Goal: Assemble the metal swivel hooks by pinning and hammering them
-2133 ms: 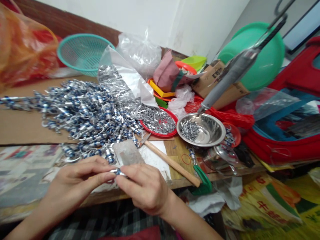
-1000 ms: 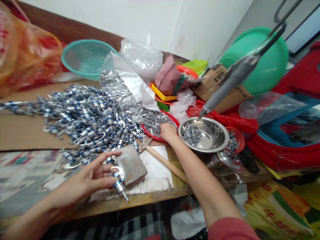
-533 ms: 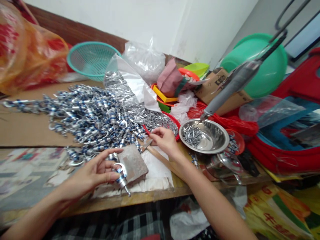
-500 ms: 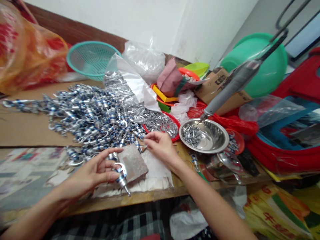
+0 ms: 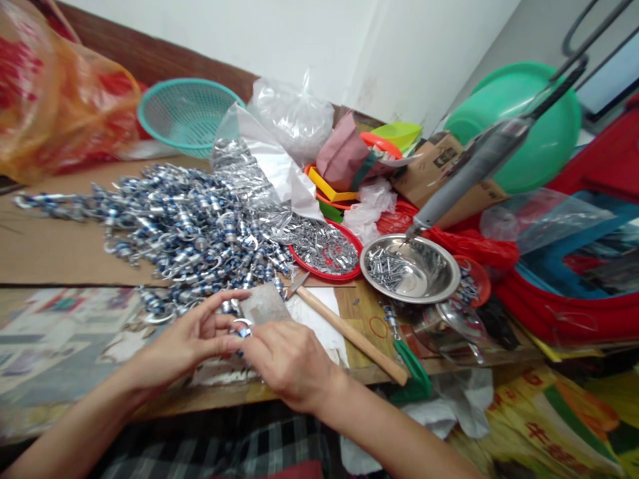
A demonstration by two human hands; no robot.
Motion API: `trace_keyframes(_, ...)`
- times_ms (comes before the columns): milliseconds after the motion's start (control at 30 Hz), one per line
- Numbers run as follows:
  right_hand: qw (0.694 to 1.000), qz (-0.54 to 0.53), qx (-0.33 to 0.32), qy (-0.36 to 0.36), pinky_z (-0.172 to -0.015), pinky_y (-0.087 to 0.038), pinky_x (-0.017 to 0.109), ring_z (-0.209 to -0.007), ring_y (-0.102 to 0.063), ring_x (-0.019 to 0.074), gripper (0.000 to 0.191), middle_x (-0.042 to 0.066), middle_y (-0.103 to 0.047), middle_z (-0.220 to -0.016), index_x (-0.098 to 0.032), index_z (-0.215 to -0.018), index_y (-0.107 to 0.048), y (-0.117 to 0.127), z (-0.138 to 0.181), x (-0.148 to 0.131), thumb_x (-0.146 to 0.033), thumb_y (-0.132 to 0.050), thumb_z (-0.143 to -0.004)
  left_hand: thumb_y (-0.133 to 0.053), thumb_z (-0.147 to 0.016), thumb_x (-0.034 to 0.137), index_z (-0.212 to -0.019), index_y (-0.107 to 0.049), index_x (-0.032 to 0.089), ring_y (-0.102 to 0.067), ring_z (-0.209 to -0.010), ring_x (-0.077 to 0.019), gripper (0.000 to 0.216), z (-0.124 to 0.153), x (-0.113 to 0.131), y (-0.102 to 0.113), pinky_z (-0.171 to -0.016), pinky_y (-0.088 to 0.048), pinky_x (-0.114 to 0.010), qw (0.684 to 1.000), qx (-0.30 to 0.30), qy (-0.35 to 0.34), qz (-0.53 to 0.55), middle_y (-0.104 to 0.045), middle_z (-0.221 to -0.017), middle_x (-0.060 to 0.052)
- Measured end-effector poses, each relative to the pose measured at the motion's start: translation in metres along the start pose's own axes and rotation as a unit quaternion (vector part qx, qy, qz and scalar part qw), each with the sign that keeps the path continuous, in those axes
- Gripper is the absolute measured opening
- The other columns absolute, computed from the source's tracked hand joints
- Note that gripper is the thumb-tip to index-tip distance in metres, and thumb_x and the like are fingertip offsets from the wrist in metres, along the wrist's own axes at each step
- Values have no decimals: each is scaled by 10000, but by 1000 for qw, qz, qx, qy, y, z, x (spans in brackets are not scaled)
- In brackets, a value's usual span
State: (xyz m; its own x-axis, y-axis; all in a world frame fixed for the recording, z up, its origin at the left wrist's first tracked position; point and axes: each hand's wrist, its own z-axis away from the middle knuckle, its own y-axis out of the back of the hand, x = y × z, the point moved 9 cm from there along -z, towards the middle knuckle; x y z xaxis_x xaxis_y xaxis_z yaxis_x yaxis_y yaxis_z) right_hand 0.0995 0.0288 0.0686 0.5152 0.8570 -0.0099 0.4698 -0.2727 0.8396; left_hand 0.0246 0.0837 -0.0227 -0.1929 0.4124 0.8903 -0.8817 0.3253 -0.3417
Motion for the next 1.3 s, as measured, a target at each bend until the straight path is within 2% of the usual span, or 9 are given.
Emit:
trace_keyframes(233, 984, 161, -52, 59, -481, -458, 269, -517, -583, 173, 218, 56, -601, -568, -141, -711, -561, -8, -5, -30, -67, -406, -845, -765, -542, 157, -1178, -430, 175, -587, -648, -124, 720, 0, 2, 2, -617, -450, -237, 1000, 26, 5, -3, -651, -677, 27)
trace_keyframes(400, 983, 166, -38, 62, -554, -495, 296, -645, -639, 208, 193, 114, -668, -672, -117, -826, -578, -2, 3, -39, -67, -394, -848, -770, -535, 161, -1185, -426, 178, -601, -652, -133, 736, 1, 2, 1, -632, -465, -251, 999, 30, 13, 2, -655, -676, 26)
trace_keyframes(467, 995, 85, -49, -8, -632, -505, 272, -740, -643, 180, 245, 105, -683, -783, -119, -943, -575, 3, 9, -16, -67, -346, -874, -774, -537, 170, -1198, -416, 171, -604, -645, -136, 752, 1, 2, 0, -620, -461, -251, 1000, 27, 14, 0, -655, -681, 19)
trace_keyframes(533, 989, 31, -49, -138, -737, -494, 267, -848, -629, 163, 278, 90, -675, -893, -136, -1061, -552, 7, 22, 27, -85, -337, -893, -775, -548, 177, -1214, -404, 167, -606, -642, -143, 761, 2, 2, 0, -614, -458, -256, 1000, 23, 14, -8, -655, -690, 12)
trace_keyframes(633, 931, 55, -98, -346, -789, -464, 347, -916, -606, 229, 226, 114, -646, -960, -148, -1060, -579, 0, 62, 97, -185, -467, -868, -769, -570, 183, -1231, -397, 178, -613, -666, -155, 759, 1, 2, 0, -626, -458, -267, 1000, 23, 10, -16, -655, -719, 4)
trace_keyframes(733, 879, 10, -174, -443, -702, -454, 331, -814, -611, 228, 190, 87, -637, -907, -159, -955, -617, -17, 99, 130, -269, -550, -815, -767, -577, 186, -1240, -394, 189, -615, -682, -163, 762, 1, 1, 1, -621, -455, -270, 999, 25, 12, -16, -655, -741, -3)
trace_keyframes(933, 892, -87, -67, -439, -736, -439, 310, -847, -595, 202, 215, 58, -633, -953, -184, -990, -579, 4, 103, 118, -275, -553, -797, -760, -585, 174, -1240, -393, 167, -605, -656, -144, 751, 2, 3, -1, -599, -449, -250, 1000, 21, 12, -17, -651, -726, -3)
trace_keyframes(1133, 850, -139, -102, -497, -681, -473, 316, -763, -624, 205, 328, 50, -680, -852, -171, -1120, -601, -15, 115, 125, -293, -502, -832, -761, -593, 191, -1245, -389, 175, -605, -659, -141, 751, 2, 1, 0, -600, -452, -249, 1000, 17, 9, -14, -661, -729, -2)
trace_keyframes(1300, 899, -33, -59, -432, -817, -452, 383, -891, -588, 228, 293, 96, -649, -940, -175, -1089, -635, -10, 96, 117, -260, -467, -864, -761, -602, 190, -1235, -413, 175, -608, -677, -152, 722, 3, 0, 0, -612, -453, -259, 1000, 18, 4, -15, -670, -754, -17)
